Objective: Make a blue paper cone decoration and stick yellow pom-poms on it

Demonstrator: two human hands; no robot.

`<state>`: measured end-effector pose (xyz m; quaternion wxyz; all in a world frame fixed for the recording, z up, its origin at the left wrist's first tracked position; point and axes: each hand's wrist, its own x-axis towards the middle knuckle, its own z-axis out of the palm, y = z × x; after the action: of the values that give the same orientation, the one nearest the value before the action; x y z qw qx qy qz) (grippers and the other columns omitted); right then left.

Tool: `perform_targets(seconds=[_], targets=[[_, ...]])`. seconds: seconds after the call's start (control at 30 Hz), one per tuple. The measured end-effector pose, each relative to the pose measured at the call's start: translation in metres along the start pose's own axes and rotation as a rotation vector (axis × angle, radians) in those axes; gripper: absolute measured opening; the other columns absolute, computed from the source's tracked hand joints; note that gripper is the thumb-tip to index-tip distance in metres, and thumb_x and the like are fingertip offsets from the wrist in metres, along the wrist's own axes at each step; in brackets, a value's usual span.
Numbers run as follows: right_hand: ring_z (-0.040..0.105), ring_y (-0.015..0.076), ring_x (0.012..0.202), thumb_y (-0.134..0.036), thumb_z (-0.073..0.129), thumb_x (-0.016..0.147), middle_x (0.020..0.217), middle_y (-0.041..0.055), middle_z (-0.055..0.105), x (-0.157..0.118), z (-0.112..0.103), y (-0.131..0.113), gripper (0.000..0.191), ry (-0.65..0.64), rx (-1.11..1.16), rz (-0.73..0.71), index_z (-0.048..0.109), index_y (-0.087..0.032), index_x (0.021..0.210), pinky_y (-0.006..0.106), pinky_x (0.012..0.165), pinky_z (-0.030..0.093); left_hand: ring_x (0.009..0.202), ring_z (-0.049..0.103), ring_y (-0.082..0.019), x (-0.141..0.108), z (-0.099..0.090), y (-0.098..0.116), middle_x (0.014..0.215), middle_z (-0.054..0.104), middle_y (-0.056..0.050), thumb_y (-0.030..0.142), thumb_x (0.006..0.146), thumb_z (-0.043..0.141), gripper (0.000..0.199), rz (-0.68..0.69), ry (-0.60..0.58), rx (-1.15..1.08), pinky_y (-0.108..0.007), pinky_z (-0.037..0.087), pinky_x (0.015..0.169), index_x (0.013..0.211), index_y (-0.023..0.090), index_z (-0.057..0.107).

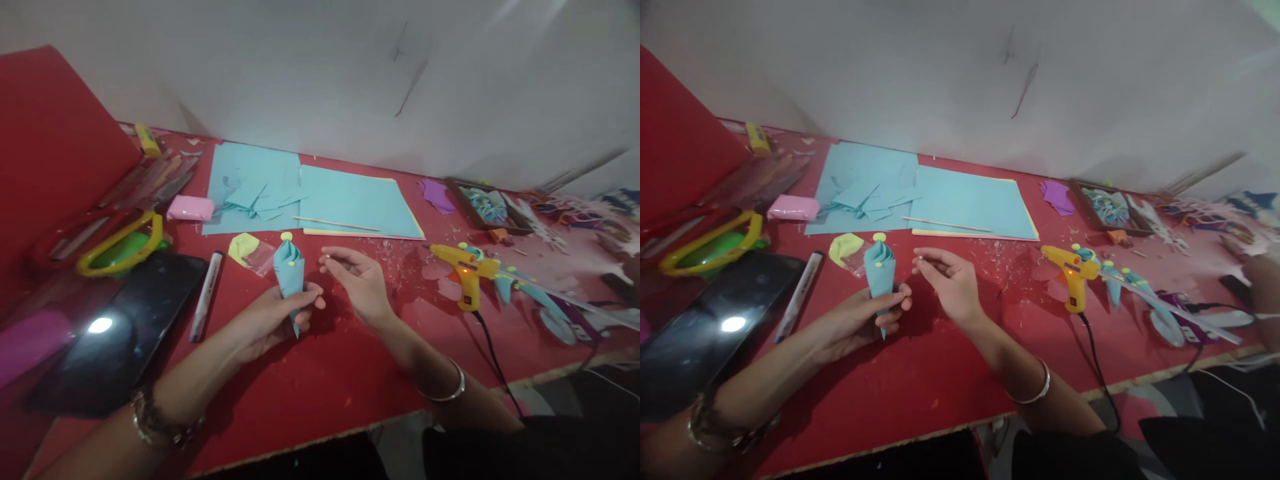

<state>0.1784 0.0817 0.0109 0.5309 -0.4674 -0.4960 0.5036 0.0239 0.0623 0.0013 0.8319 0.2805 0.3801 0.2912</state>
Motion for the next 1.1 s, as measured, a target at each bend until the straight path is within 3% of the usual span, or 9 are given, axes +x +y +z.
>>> perform_targets(seconds=[0.17,0.3,0.4,0.57,1.1], targets=[[0.065,0.0108,0.071,-0.018,0.059,0.075,0.079,-0.0022,0.07,-0.004,0.002,-0.006,0.016,-0.005,0.041,-0.052,0.068,-0.025,0.086,0.028,0.07,0.054,0.043,0.035,-0.004,-0.002,0.006,0.002,0.048,0.044,0.006,0.036,0.069,0.068,0.022,0.001,-0.002,0.066,-0.017,0.028,0.045,0.074,0.015,0.062],[0.062,0.0096,0.058,-0.019,0.06,0.075,0.071,-0.0027,0.067,-0.009,0.005,-0.011,0.01,-0.008,-0.036,-0.105,0.068,-0.025,0.079,0.025,0.057,0.052,0.042,0.035,-0.003,-0.004,0.015,0.004,0.062,0.057,0.003,0.035,0.063,0.072,0.026,0.017,0.017,0.059,-0.019,0.028,0.044,0.073,0.015,0.059],[0.057,0.0078,0.052,-0.019,0.061,0.075,0.069,-0.0029,0.063,-0.012,0.006,-0.013,0.008,-0.024,-0.177,-0.253,0.067,-0.025,0.076,0.024,0.051,0.049,0.042,0.035,-0.004,-0.004,0.017,0.002,0.052,0.052,0.005,0.037,0.064,0.071,0.027,0.02,-0.024,0.081,-0.02,0.028,0.044,0.07,0.015,0.058],[0.056,0.0088,0.06,-0.015,0.062,0.074,0.067,-0.0022,0.06,-0.012,0.005,-0.01,0.012,-0.086,-0.346,-0.5,0.067,-0.023,0.08,0.023,0.056,0.048,0.042,0.034,-0.005,-0.003,0.017,0.0,0.041,0.04,0.008,0.04,0.067,0.067,0.028,0.008,-0.089,0.119,-0.02,0.025,0.044,0.068,0.014,0.058],[0.054,0.0093,0.062,-0.013,0.058,0.076,0.069,-0.0015,0.059,-0.011,0.005,-0.006,0.015,-0.108,-0.369,-0.475,0.066,-0.023,0.082,0.024,0.058,0.046,0.043,0.033,-0.005,-0.003,0.016,0.001,0.039,0.039,0.007,0.04,0.065,0.069,0.029,-0.015,-0.111,0.07,-0.021,0.023,0.045,0.066,0.013,0.061]])
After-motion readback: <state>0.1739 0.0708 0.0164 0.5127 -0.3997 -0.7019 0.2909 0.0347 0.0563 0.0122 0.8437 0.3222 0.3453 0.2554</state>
